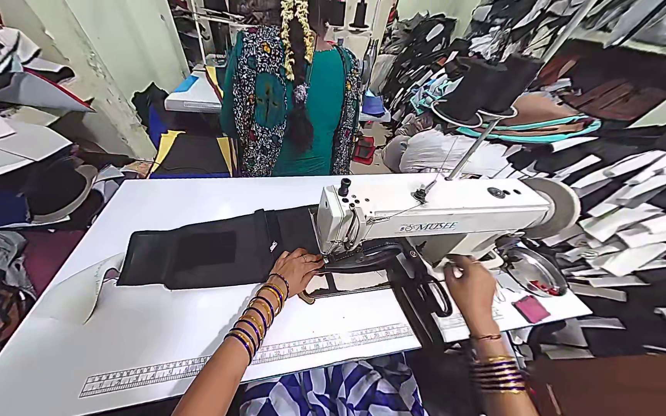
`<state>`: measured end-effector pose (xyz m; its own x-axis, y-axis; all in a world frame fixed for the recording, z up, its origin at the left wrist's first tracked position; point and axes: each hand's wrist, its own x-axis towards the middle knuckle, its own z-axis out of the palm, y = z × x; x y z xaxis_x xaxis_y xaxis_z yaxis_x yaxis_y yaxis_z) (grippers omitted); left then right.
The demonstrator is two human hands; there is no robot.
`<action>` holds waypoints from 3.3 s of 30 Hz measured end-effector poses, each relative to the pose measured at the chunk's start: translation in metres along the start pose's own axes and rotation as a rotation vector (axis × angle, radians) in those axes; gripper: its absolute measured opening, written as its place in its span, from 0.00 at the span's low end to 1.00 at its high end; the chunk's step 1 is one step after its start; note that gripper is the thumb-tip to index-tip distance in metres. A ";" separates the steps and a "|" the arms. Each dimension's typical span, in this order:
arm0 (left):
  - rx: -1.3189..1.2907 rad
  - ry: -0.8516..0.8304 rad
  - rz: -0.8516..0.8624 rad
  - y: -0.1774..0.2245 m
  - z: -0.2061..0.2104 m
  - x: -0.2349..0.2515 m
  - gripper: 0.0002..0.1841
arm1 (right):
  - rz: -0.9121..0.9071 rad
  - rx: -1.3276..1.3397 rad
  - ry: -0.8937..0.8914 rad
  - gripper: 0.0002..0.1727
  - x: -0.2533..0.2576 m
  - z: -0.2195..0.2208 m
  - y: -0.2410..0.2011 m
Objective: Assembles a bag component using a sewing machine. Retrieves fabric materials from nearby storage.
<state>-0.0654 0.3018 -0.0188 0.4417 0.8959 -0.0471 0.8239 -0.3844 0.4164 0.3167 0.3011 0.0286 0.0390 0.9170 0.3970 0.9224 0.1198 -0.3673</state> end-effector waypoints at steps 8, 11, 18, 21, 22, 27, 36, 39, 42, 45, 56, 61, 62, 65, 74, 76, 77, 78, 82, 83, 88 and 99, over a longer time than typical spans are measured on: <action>0.009 -0.001 0.023 -0.013 -0.011 0.014 0.21 | 0.081 -0.325 0.061 0.17 0.004 0.013 0.037; 0.015 -0.001 0.062 -0.014 -0.011 0.012 0.21 | 0.106 -0.319 0.044 0.18 -0.003 0.024 0.038; -0.004 -0.055 0.103 -0.009 -0.008 -0.002 0.22 | 0.047 -0.306 0.029 0.18 0.001 0.015 0.046; -0.009 -0.038 0.122 -0.012 -0.006 -0.002 0.22 | -0.021 -0.259 0.009 0.16 0.001 -0.002 0.043; -0.008 -0.040 0.118 -0.014 -0.006 -0.001 0.22 | -0.071 -0.217 0.016 0.15 -0.004 -0.005 0.041; -0.030 -0.021 0.045 -0.014 -0.007 0.006 0.22 | -0.073 -0.004 -0.146 0.16 -0.046 0.009 0.012; -0.056 0.063 -0.118 -0.006 -0.002 0.014 0.23 | 0.242 0.038 -0.518 0.18 -0.038 -0.007 0.024; -0.030 0.051 -0.145 -0.008 -0.003 0.018 0.23 | 0.435 0.643 -0.521 0.11 -0.051 -0.015 0.037; -0.027 0.052 -0.171 -0.015 -0.010 0.028 0.23 | 0.478 0.916 -0.509 0.19 -0.051 -0.031 0.035; -0.024 0.054 -0.191 -0.025 -0.015 0.038 0.22 | 0.390 0.799 -0.616 0.11 -0.044 -0.045 0.022; 0.068 0.423 -0.282 -0.044 -0.027 -0.031 0.27 | 0.006 0.571 -0.997 0.08 0.026 -0.009 -0.032; 0.137 0.353 -0.739 -0.108 -0.054 -0.156 0.34 | 0.234 0.544 -0.650 0.08 -0.032 -0.061 -0.018; 0.176 0.225 -0.785 -0.096 -0.058 -0.166 0.33 | 0.250 0.561 -0.571 0.07 -0.042 -0.062 -0.001; 0.229 -0.262 -0.797 0.000 -0.065 -0.174 0.27 | 0.225 0.501 -0.411 0.07 -0.058 -0.046 0.057; -0.293 -0.026 -0.204 0.065 -0.041 -0.098 0.21 | 0.051 -0.250 -0.390 0.21 -0.035 0.002 -0.001; -0.283 0.397 -0.385 0.014 -0.042 -0.064 0.24 | -0.035 -0.156 -0.315 0.17 -0.045 0.007 -0.036; -0.302 0.492 -0.490 -0.013 -0.041 -0.047 0.29 | -0.130 -0.054 -0.286 0.17 -0.057 0.011 -0.057; -0.312 0.500 -0.584 -0.035 -0.042 -0.033 0.34 | -0.235 0.070 -0.283 0.19 -0.071 0.017 -0.084; -0.773 0.724 -0.493 -0.066 -0.061 -0.004 0.34 | -0.515 0.373 -0.584 0.35 -0.151 0.062 -0.184; -0.878 0.794 -0.451 -0.063 -0.075 -0.011 0.33 | -0.556 0.273 -0.663 0.40 -0.164 0.074 -0.201; -1.021 1.018 -0.378 -0.037 -0.138 -0.070 0.31 | -0.683 0.288 -0.559 0.35 -0.104 0.139 -0.231; -0.570 0.730 -0.553 -0.005 -0.009 -0.162 0.39 | 0.038 0.741 -0.675 0.24 -0.054 0.105 -0.229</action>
<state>-0.1441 0.1606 -0.0054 -0.4149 0.9024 0.1160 0.4744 0.1057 0.8739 0.0633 0.2640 0.0029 -0.3746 0.9215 -0.1024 0.4444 0.0815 -0.8921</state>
